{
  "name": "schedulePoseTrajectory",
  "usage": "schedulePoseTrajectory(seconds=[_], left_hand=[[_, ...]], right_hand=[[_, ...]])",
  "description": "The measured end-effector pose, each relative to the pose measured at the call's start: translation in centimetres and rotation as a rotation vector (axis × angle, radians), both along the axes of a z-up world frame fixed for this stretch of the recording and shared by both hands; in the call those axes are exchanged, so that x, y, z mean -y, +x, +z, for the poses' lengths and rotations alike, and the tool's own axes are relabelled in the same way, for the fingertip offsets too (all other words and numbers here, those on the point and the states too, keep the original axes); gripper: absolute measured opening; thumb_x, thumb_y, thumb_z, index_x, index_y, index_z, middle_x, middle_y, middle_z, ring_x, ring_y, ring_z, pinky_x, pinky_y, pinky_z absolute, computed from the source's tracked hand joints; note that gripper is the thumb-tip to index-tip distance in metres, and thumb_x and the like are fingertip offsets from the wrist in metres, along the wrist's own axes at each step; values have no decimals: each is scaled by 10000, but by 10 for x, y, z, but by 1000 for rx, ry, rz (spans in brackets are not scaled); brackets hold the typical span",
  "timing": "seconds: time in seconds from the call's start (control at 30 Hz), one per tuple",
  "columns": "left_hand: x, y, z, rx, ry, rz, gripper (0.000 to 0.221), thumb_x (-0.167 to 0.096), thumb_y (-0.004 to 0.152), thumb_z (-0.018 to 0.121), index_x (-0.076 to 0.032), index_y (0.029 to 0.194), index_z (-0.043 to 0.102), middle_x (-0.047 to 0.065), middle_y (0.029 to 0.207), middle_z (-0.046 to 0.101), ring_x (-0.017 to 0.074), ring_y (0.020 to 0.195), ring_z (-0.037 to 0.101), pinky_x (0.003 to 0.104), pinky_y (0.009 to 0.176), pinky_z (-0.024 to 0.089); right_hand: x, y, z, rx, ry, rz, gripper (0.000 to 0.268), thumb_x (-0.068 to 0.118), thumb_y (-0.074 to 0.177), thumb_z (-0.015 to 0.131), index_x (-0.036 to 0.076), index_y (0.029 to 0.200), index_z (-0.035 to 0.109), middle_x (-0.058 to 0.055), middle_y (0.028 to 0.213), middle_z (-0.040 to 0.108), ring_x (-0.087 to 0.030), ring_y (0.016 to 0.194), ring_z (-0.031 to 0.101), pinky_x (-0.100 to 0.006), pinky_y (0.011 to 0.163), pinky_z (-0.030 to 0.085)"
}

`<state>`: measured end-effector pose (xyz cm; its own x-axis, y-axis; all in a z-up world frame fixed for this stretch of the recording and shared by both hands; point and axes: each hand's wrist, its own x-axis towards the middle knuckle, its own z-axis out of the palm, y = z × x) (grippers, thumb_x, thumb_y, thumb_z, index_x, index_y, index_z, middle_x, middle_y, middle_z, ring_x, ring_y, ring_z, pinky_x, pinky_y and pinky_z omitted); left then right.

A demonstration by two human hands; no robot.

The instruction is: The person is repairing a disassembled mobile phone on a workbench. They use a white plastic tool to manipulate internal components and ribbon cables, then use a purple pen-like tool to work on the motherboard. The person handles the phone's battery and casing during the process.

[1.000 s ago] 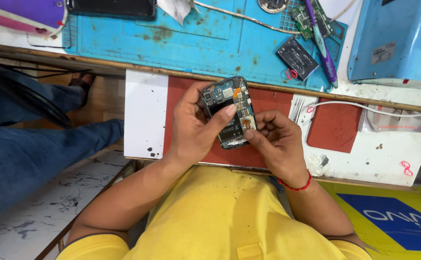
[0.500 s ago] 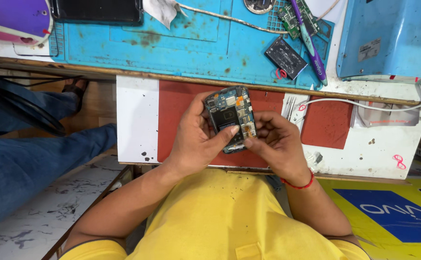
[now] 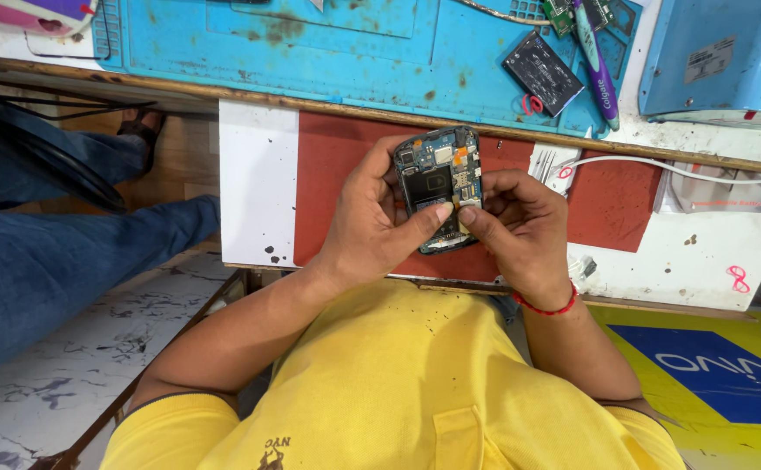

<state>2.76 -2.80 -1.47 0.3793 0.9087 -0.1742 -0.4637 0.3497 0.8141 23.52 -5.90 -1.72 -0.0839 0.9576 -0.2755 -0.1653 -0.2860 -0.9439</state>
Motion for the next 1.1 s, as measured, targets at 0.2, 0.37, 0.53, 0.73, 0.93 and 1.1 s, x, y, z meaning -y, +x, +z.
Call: schedulePoseTrajectory(seconds=[0.2, 0.37, 0.53, 0.73, 0.93, 1.1], left_hand=[[-2, 3, 1, -103, 20, 0, 513, 49, 967, 712, 2, 1409, 458, 71, 1249, 639, 109, 1159, 641, 307, 1036, 565], [-2, 3, 0, -98, 19, 6, 501, 41, 969, 722, -3, 1394, 461, 74, 1249, 641, 109, 1164, 646, 305, 1030, 572], [0, 0, 2, -181, 65, 10, 480, 36, 965, 732, 0, 1372, 480, 71, 1219, 660, 104, 1136, 659, 299, 1012, 577], [-2, -1, 7, -203, 38, -2, 473, 9, 949, 746, -7, 1349, 495, 56, 1183, 674, 93, 1088, 669, 289, 950, 590], [-1, -1, 10, -212, 87, 11, 448, -15, 962, 749, -8, 1335, 501, 56, 1185, 669, 92, 1098, 661, 285, 967, 587], [1, 0, 9, -223, 63, 17, 407, -44, 975, 743, -2, 1304, 506, 57, 1163, 681, 91, 1079, 671, 283, 948, 600]], right_hand=[[7, -6, -2, -26, 35, -50, 248, -52, 977, 700, -55, 1212, 618, -96, 1103, 729, -114, 998, 701, -245, 842, 578], [11, -7, -3, -40, 37, -54, 269, -44, 980, 706, -60, 1233, 616, -100, 1103, 730, -118, 1000, 703, -250, 847, 584], [14, -9, 0, -28, 53, -27, 286, -40, 976, 707, -57, 1243, 607, -99, 1118, 726, -124, 1022, 706, -258, 865, 589], [12, -15, 1, -47, 33, -40, 264, -42, 966, 697, -53, 1212, 601, -106, 1097, 731, -122, 1009, 708, -261, 837, 597], [14, -17, 1, -56, 55, -56, 238, -57, 975, 699, -59, 1193, 606, -93, 1084, 715, -108, 983, 683, -246, 825, 572], [14, -18, 2, -68, 59, -40, 218, -50, 987, 697, -52, 1187, 609, -83, 1082, 710, -104, 981, 677, -244, 816, 568]])
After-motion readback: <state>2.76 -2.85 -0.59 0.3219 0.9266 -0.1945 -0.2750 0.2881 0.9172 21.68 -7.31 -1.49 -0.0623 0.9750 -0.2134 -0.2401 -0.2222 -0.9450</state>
